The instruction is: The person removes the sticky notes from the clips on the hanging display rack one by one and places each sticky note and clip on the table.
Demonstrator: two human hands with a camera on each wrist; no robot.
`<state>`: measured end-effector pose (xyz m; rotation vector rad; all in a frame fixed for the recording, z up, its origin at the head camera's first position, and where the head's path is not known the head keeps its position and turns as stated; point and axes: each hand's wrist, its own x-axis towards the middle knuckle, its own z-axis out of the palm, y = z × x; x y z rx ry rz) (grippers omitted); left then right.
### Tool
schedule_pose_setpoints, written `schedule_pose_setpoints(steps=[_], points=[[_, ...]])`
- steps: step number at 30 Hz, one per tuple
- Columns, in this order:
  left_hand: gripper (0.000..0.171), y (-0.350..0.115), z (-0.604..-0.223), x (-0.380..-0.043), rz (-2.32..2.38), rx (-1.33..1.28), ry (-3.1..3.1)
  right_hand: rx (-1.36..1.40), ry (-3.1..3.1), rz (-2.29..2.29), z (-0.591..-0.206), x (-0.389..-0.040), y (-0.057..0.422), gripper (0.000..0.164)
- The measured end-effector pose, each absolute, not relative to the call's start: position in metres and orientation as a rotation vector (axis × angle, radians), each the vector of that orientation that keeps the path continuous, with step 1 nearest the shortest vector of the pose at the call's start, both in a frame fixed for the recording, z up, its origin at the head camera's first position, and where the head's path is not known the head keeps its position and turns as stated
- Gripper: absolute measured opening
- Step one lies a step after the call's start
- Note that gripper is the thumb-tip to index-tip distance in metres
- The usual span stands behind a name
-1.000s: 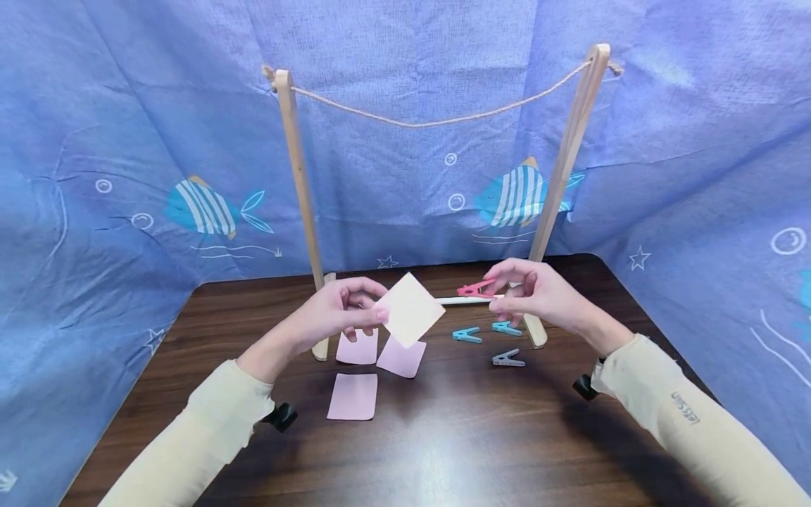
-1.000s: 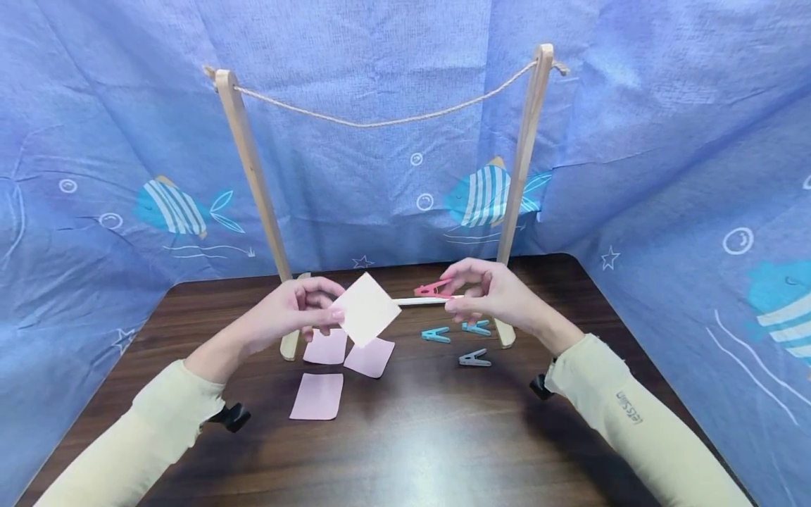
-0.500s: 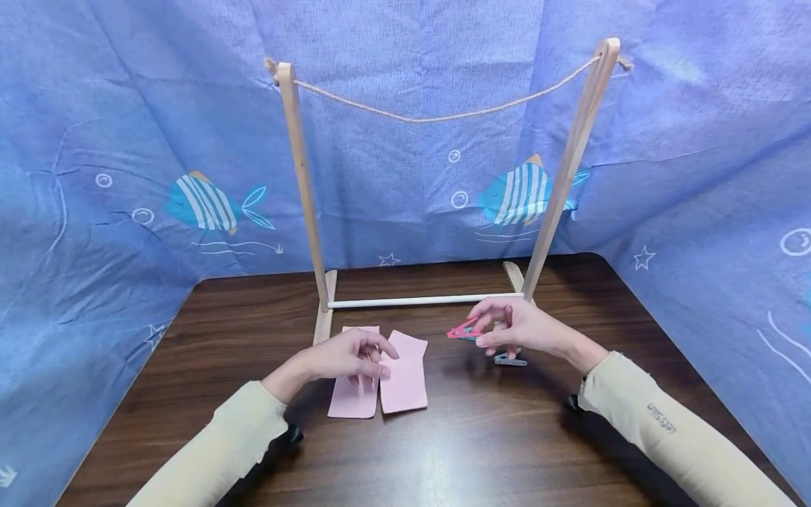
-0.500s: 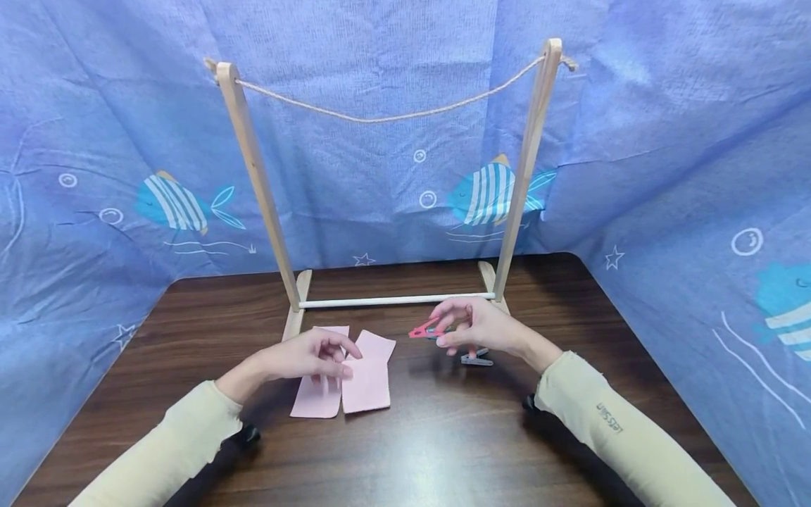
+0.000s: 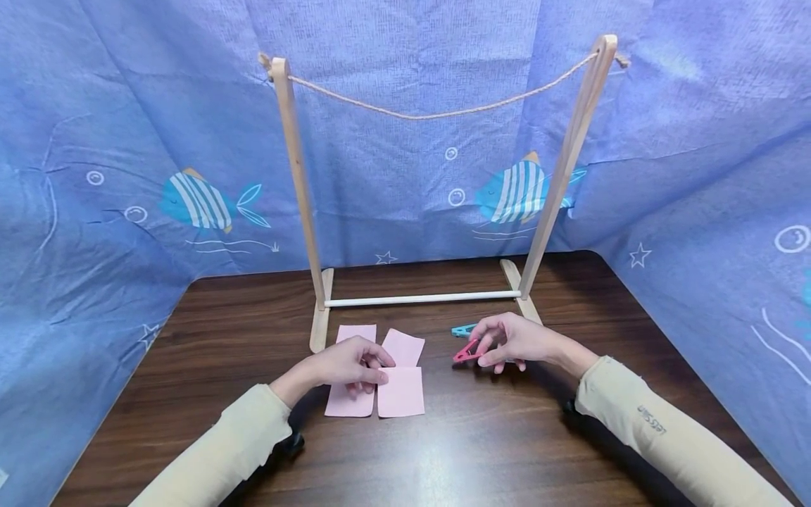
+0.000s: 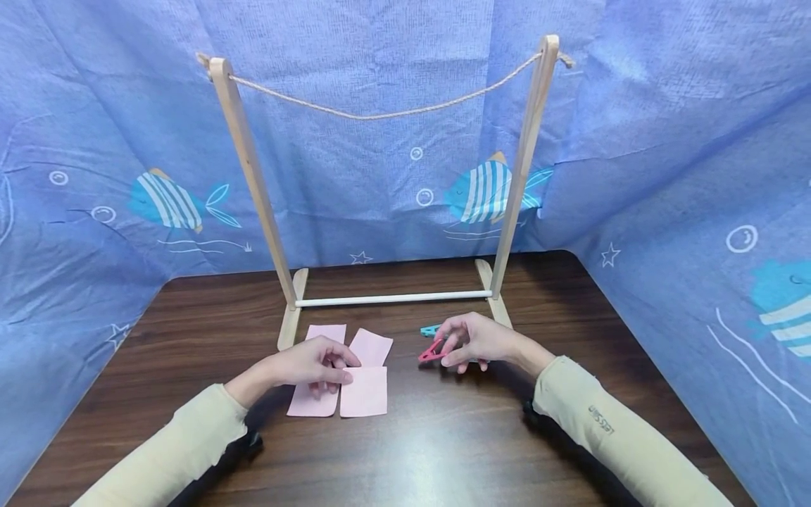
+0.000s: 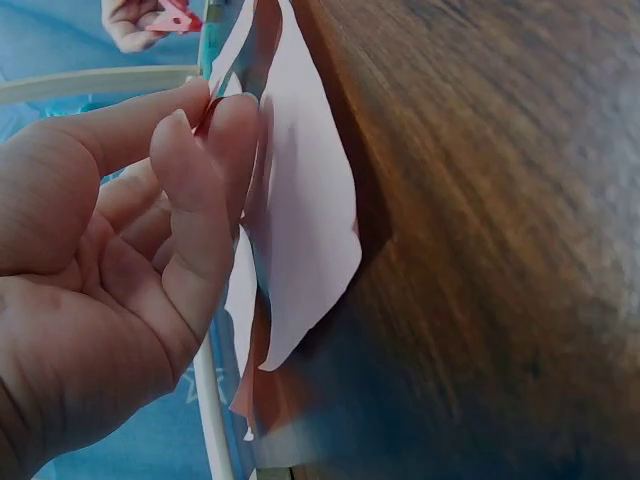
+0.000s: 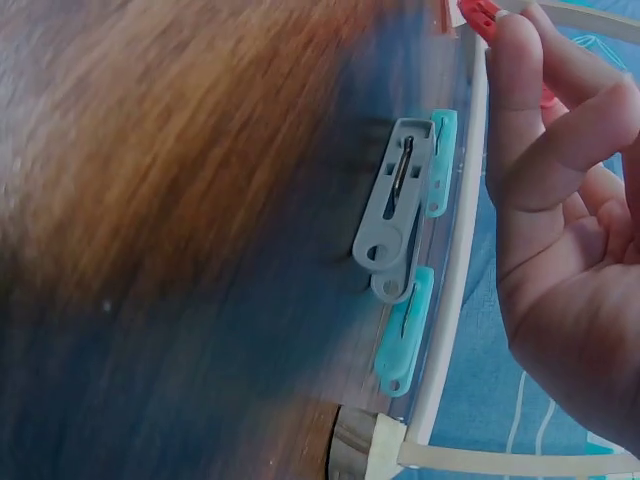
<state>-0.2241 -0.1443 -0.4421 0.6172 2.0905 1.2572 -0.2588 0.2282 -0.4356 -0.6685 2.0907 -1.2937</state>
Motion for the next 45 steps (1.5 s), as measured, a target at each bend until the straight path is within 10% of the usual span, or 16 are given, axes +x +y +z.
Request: schedule_pose_setpoints(steps=[45], points=[[0.026, -0.1407, -0.4399, -0.2204, 1.178, 0.599, 2.004, -0.665, 2.230, -1.006, -0.4316, -0.2590, 0.2333, 0.040]])
